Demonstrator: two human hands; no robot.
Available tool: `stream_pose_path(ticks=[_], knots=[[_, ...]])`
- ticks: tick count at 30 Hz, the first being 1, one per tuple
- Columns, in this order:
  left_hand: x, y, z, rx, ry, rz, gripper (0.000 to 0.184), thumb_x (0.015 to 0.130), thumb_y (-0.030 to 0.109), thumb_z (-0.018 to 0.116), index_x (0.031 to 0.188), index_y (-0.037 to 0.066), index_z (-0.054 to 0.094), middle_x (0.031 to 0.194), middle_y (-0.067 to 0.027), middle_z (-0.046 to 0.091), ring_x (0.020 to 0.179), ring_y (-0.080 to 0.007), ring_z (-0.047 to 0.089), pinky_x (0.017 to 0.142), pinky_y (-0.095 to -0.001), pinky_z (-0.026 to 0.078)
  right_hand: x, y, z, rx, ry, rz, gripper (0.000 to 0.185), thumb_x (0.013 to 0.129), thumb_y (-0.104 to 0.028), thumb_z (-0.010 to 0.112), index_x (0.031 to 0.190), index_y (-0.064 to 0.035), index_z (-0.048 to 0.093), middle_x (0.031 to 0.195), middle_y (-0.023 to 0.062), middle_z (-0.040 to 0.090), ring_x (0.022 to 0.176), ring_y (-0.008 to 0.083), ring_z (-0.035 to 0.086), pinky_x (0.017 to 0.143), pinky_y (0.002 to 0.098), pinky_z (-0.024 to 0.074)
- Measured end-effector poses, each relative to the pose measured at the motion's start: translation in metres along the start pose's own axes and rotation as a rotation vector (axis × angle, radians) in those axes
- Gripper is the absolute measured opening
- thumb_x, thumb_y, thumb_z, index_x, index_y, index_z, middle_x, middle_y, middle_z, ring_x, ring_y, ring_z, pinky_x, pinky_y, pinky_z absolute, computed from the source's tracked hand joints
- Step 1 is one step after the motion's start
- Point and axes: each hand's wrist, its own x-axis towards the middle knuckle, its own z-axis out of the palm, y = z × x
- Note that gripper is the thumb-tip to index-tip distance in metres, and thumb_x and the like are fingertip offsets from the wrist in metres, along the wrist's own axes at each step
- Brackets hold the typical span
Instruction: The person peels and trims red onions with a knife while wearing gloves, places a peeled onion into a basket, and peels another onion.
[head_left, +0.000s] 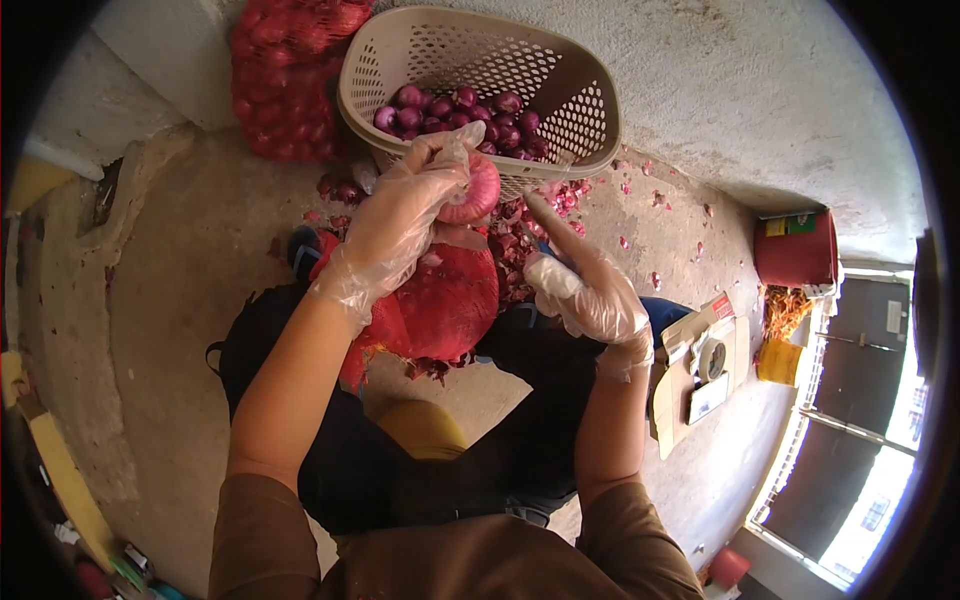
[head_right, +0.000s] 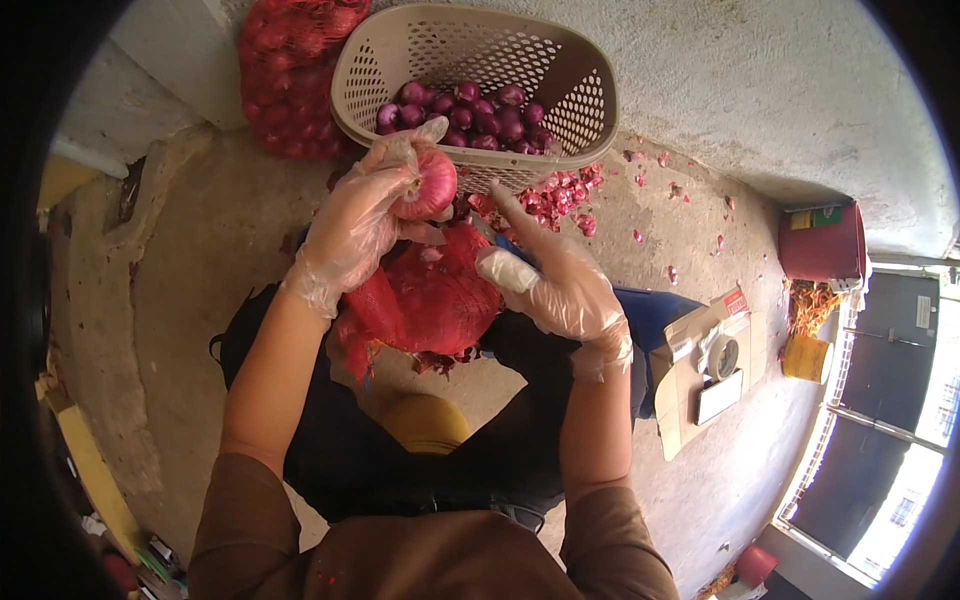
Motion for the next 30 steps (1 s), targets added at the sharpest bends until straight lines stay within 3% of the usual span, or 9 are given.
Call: stream_pose_path(ticks=[4,7,10,13,19,25,28,30], knots=[[-0.003,0.003,0.006,0.202,-0.012,0.094,0.039,0.099,0.016,0.045,0.137,0.010,0.046,0.151,-0.0061,0.040,0.110,-0.0143,0.058,0.071,-0.0296,0.059,0.005,0.004,0.008,0.040,0.046,-0.130,0.078,0.093,-0.047,0.061,0.151,-0.0039,0.032,0.082,0.0168,0.064,0.069,0.0196,0.058,0.073,0.0337,0.0493],[-0.002,-0.005,0.009,0.305,-0.039,0.279,0.042,0.098,0.008,0.052,0.139,0.001,0.047,0.109,0.0005,0.053,0.102,-0.0078,0.052,0.093,-0.0254,0.047,0.005,0.002,0.017,0.151,0.010,-0.083,0.073,0.095,-0.045,0.059,0.151,-0.0054,0.034,0.079,0.0113,0.060,0.064,0.0155,0.054,0.066,0.0298,0.0454],[-0.004,-0.004,0.014,0.325,-0.053,0.296,0.039,0.098,0.007,0.053,0.137,-0.001,0.049,0.108,0.0008,0.055,0.101,-0.0072,0.051,0.097,-0.0233,0.040,0.005,0.000,0.022,0.272,0.017,-0.124,0.067,0.097,-0.036,0.059,0.152,-0.0085,0.034,0.075,-0.0019,0.054,0.056,0.0055,0.047,0.046,0.0206,0.0334],[-0.004,-0.005,0.016,0.363,-0.047,0.324,0.038,0.099,0.010,0.054,0.136,0.000,0.050,0.106,0.0015,0.055,0.099,-0.0071,0.050,0.095,-0.0241,0.042,0.004,-0.005,0.018,0.219,0.016,-0.083,0.068,0.095,-0.038,0.062,0.151,-0.0074,0.036,0.071,0.0030,0.055,0.059,0.0094,0.050,0.060,0.0291,0.0464],[-0.005,-0.007,0.015,0.441,-0.053,0.346,0.035,0.101,0.010,0.053,0.135,0.002,0.052,0.105,0.0023,0.055,0.092,-0.0054,0.048,0.087,-0.0221,0.044,0.001,-0.011,0.019,0.189,0.028,-0.004,0.062,0.096,-0.035,0.061,0.149,-0.0076,0.040,0.067,0.0030,0.053,0.059,0.0103,0.050,0.061,0.0297,0.0467],[-0.005,0.001,0.012,0.257,-0.043,0.209,0.034,0.100,0.009,0.052,0.133,0.001,0.054,0.103,0.0031,0.056,0.087,-0.0048,0.048,0.082,-0.0207,0.044,0.003,-0.002,0.015,0.233,-0.024,-0.099,0.061,0.096,-0.035,0.061,0.147,-0.0058,0.042,0.076,0.0064,0.058,0.062,0.0102,0.049,0.063,0.0287,0.0467],[-0.002,-0.001,0.002,0.362,-0.071,0.216,0.035,0.099,0.010,0.054,0.134,0.003,0.054,0.106,-0.0001,0.059,0.088,-0.0065,0.052,0.083,-0.0213,0.045,0.000,-0.007,0.013,0.305,-0.069,-0.041,0.063,0.096,-0.036,0.062,0.147,-0.0053,0.042,0.083,0.0068,0.061,0.065,0.0105,0.050,0.065,0.0284,0.0471],[-0.005,0.003,-0.002,0.214,-0.094,0.013,0.038,0.099,0.020,0.056,0.134,0.006,0.054,0.114,-0.0075,0.059,0.098,-0.0096,0.056,0.091,-0.0246,0.047,0.002,-0.001,0.012,0.298,-0.079,-0.047,0.065,0.095,-0.039,0.062,0.147,-0.0061,0.042,0.084,0.0051,0.061,0.066,0.0106,0.049,0.065,0.0281,0.0469]])
